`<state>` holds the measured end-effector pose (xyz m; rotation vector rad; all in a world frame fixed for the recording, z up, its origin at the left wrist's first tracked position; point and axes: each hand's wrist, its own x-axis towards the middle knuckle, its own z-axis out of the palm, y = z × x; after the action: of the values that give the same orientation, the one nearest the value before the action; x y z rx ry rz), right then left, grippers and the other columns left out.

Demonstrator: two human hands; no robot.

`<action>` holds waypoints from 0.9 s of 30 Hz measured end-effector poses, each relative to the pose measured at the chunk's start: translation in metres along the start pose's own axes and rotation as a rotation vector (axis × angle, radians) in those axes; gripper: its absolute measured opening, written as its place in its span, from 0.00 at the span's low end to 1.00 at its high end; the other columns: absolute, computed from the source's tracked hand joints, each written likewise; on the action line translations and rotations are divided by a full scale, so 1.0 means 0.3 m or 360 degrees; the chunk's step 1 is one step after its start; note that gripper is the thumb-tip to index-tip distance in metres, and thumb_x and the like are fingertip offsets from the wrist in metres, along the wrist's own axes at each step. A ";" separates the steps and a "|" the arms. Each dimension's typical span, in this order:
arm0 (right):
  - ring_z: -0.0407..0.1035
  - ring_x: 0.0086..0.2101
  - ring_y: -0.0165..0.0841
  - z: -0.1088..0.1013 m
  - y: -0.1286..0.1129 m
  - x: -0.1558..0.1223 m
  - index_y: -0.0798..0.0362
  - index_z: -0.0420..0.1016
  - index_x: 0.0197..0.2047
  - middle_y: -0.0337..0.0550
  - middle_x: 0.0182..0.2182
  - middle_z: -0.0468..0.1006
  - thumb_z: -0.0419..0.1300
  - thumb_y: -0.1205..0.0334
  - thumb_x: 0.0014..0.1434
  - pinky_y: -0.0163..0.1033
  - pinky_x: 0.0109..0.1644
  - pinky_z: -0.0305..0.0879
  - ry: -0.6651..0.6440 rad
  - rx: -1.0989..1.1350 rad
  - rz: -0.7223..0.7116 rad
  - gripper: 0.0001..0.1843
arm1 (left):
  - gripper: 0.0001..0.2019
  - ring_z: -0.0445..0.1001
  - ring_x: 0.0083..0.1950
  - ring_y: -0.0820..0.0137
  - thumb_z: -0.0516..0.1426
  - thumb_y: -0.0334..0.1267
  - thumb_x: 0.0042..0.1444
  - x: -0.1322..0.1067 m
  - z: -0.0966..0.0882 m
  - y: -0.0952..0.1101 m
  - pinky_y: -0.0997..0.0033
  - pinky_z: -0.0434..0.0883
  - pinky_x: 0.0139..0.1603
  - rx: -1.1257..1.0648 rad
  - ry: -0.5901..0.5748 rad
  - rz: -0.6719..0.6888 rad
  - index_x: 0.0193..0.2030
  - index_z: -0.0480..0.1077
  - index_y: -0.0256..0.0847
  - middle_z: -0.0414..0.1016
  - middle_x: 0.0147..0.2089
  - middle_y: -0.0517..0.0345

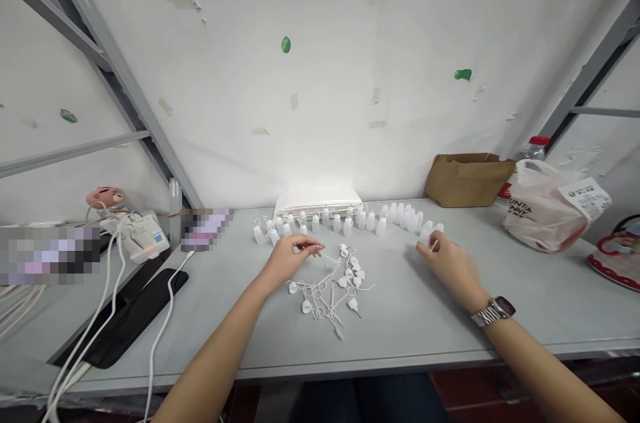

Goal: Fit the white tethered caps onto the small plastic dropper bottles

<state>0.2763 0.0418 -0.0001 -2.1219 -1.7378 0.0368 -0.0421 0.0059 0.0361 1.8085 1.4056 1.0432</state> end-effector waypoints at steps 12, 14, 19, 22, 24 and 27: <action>0.64 0.17 0.27 -0.100 -0.245 -0.074 0.50 0.52 0.24 0.34 0.17 0.66 0.55 0.47 0.51 0.33 0.21 0.59 -0.0141 0.1321 -0.0619 0.19 | 0.09 0.72 0.32 0.70 0.57 0.43 0.47 -0.011 -0.007 0.022 0.69 0.69 0.39 -0.0337 0.0331 0.0154 0.29 0.75 0.41 0.75 0.27 0.57; 0.62 0.16 0.26 -0.106 -0.280 -0.049 0.50 0.53 0.24 0.33 0.15 0.66 0.55 0.47 0.51 0.32 0.18 0.56 -0.0246 0.1460 -0.0648 0.18 | 0.09 0.72 0.30 0.70 0.58 0.42 0.46 -0.002 -0.008 0.010 0.69 0.69 0.37 -0.0490 0.0415 0.0112 0.30 0.75 0.39 0.75 0.27 0.57; 0.64 0.15 0.26 -0.077 -0.348 0.023 0.51 0.56 0.26 0.32 0.17 0.67 0.57 0.53 0.52 0.30 0.14 0.55 -0.0626 0.1891 -0.0740 0.14 | 0.11 0.73 0.29 0.71 0.60 0.43 0.43 0.021 -0.001 -0.020 0.67 0.69 0.38 -0.0668 0.0495 -0.0066 0.30 0.74 0.37 0.77 0.29 0.56; 0.65 0.15 0.26 -0.028 -0.368 0.026 0.52 0.55 0.25 0.35 0.21 0.70 0.59 0.54 0.49 0.29 0.12 0.54 -0.0758 0.2052 -0.0720 0.16 | 0.12 0.75 0.31 0.67 0.61 0.42 0.41 0.024 0.018 -0.028 0.65 0.71 0.37 -0.0709 0.0480 -0.0211 0.30 0.74 0.36 0.77 0.29 0.54; 0.64 0.14 0.26 0.004 -0.373 0.002 0.51 0.53 0.25 0.33 0.19 0.69 0.59 0.53 0.49 0.28 0.10 0.52 -0.0885 0.2063 -0.0699 0.17 | 0.12 0.75 0.33 0.65 0.60 0.42 0.42 0.021 0.033 -0.030 0.64 0.71 0.37 -0.0755 0.0498 -0.0271 0.32 0.74 0.35 0.77 0.30 0.52; 0.62 0.12 0.26 0.034 -0.380 -0.056 0.50 0.52 0.25 0.28 0.13 0.65 0.59 0.52 0.49 0.29 0.11 0.52 -0.1152 0.1962 -0.0712 0.18 | 0.12 0.75 0.35 0.65 0.60 0.41 0.42 0.012 0.059 -0.026 0.63 0.72 0.38 -0.0804 0.0563 -0.0299 0.32 0.74 0.35 0.78 0.31 0.52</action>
<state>0.1630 0.0459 0.0228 -0.8059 -1.7119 1.4557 -0.0301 0.0114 0.0215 1.1473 1.3187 1.5055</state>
